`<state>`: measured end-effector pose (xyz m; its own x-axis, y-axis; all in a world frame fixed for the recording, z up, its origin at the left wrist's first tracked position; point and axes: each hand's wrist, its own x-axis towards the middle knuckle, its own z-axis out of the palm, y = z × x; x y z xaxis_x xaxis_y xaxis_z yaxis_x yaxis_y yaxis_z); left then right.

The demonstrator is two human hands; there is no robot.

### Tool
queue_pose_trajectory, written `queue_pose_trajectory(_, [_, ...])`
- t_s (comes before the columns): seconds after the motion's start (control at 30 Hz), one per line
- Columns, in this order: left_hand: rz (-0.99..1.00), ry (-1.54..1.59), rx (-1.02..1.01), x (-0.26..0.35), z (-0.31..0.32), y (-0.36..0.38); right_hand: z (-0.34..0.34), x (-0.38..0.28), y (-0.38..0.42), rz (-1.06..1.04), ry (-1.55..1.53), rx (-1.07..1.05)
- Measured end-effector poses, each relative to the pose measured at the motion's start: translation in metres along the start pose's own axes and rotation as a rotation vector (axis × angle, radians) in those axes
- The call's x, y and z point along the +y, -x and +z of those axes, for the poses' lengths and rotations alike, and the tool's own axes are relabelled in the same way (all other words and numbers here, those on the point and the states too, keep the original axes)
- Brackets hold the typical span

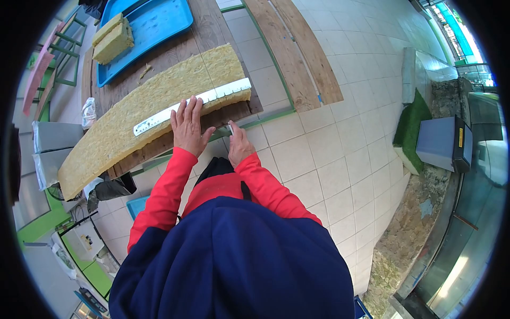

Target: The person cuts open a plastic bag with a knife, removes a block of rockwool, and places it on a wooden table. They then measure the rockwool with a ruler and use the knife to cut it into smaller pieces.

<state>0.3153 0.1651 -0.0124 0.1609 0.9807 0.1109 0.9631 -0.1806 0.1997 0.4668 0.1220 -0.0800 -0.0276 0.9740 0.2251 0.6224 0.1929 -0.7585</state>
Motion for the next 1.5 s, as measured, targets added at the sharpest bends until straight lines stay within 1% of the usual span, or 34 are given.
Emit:
queue_pose_trajectory(0.17, [-0.001, -0.009, -0.003, 0.0, 0.0, 0.0, 0.003, 0.0, 0.003, -0.014, -0.021, 0.001])
queue_pose_trajectory(0.33, [-0.008, -0.022, -0.01, 0.0, 0.0, -0.001, 0.004, -0.002, 0.003, 0.041, 0.004, -0.028])
queue_pose_trajectory(0.43, [-0.013, -0.023, -0.019, 0.001, -0.001, -0.001, 0.007, -0.002, -0.002, 0.025, 0.022, 0.002])
queue_pose_trajectory(0.6, [-0.013, -0.017, -0.029, 0.001, -0.002, 0.0, 0.008, -0.01, -0.013, 0.05, 0.022, -0.011])
queue_pose_trajectory(0.67, [-0.001, -0.019, -0.017, 0.0, 0.0, 0.0, 0.01, -0.014, -0.021, 0.058, 0.016, -0.013])
queue_pose_trajectory(0.8, [0.0, -0.004, -0.003, -0.002, 0.002, 0.001, 0.012, -0.013, -0.035, 0.008, -0.011, 0.017])
queue_pose_trajectory(0.87, [-0.004, 0.088, 0.069, -0.004, 0.003, 0.001, 0.009, -0.017, -0.038, -0.022, -0.02, 0.033])
queue_pose_trajectory(0.9, [-0.005, 0.089, 0.069, -0.004, 0.002, 0.002, 0.005, -0.019, -0.036, -0.033, -0.023, 0.039])
queue_pose_trajectory(0.97, [-0.075, 0.006, 0.061, -0.001, -0.006, 0.003, 0.0, -0.022, -0.031, -0.048, -0.026, 0.044])
queue_pose_trajectory(1.1, [-0.063, 0.029, 0.077, -0.005, -0.005, 0.003, 0.001, -0.02, -0.013, -0.058, -0.025, 0.035])
queue_pose_trajectory(1.17, [-0.065, -0.011, 0.045, -0.006, -0.008, 0.003, 0.002, -0.019, -0.007, -0.069, -0.029, 0.03])
queue_pose_trajectory(1.23, [-0.068, -0.016, 0.034, -0.005, -0.01, 0.003, 0.002, -0.018, -0.004, 0.015, -0.038, -0.055])
queue_pose_trajectory(1.5, [-0.065, -0.025, 0.016, -0.004, -0.013, 0.003, 0.006, -0.016, -0.001, 0.033, -0.011, -0.085])
